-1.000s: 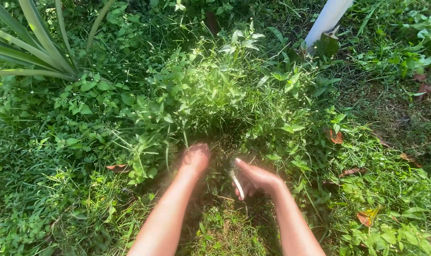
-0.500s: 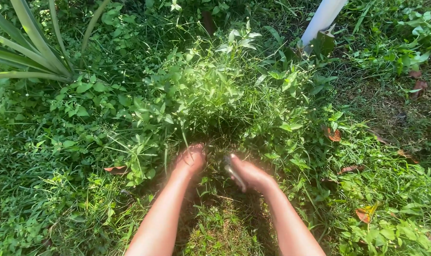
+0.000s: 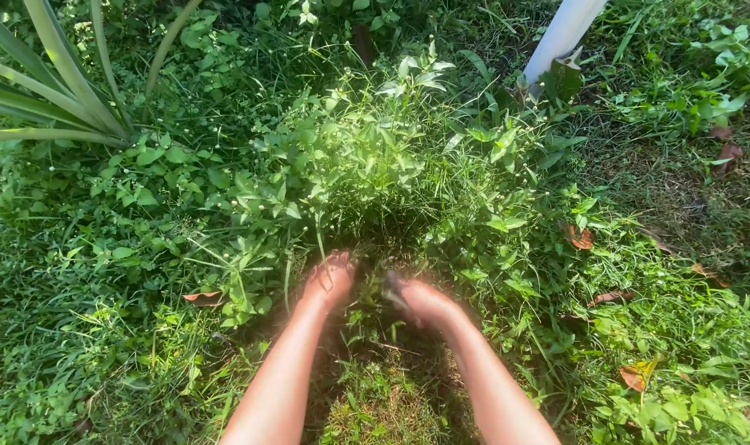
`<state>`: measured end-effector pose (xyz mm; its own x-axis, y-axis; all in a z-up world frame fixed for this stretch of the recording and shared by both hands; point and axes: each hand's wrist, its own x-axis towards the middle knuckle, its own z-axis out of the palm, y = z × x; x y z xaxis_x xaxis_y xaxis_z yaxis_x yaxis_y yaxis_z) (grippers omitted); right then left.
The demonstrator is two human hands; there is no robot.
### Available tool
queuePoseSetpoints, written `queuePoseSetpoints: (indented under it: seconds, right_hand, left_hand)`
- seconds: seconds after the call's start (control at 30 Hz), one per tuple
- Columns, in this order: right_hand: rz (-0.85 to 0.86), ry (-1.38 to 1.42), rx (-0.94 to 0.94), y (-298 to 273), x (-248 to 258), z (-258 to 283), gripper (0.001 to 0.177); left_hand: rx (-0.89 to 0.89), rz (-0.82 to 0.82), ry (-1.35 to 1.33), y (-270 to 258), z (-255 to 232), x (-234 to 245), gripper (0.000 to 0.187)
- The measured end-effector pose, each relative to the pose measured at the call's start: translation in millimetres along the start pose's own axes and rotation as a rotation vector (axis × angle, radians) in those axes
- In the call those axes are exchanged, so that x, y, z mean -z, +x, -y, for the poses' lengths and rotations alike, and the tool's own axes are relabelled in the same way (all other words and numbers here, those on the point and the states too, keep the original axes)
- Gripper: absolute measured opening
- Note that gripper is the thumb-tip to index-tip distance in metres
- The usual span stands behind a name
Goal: Cutting grass and weeding using hand shears in a garden.
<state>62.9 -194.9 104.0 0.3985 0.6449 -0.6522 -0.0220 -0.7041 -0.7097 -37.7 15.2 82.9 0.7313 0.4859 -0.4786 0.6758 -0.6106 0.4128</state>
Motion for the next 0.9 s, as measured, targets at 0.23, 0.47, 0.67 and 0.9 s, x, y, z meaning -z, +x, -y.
queuePoseSetpoints:
  seconds: [0.23, 0.47, 0.67, 0.9]
  right_hand:
    - [0.337, 0.094, -0.123, -11.9, 23.5, 23.3, 0.076]
    - [0.163, 0.094, 0.086, 67.0, 0.6, 0.4, 0.070]
    - [0.346, -0.409, -0.012, -29.9, 2.9, 49.9, 0.074]
    - [0.422, -0.314, 0.037, -49.6, 17.0, 32.9, 0.085]
  left_hand:
    - [0.216, 0.008, -0.112, -9.6, -13.5, 19.2, 0.034]
    - [0.129, 0.074, 0.000, 23.9, 31.6, -24.8, 0.027]
    - [-0.049, -0.037, 0.072, 26.4, 46.9, -19.4, 0.024]
    - [0.083, -0.575, -0.102, -7.9, 124.3, 55.7, 0.028]
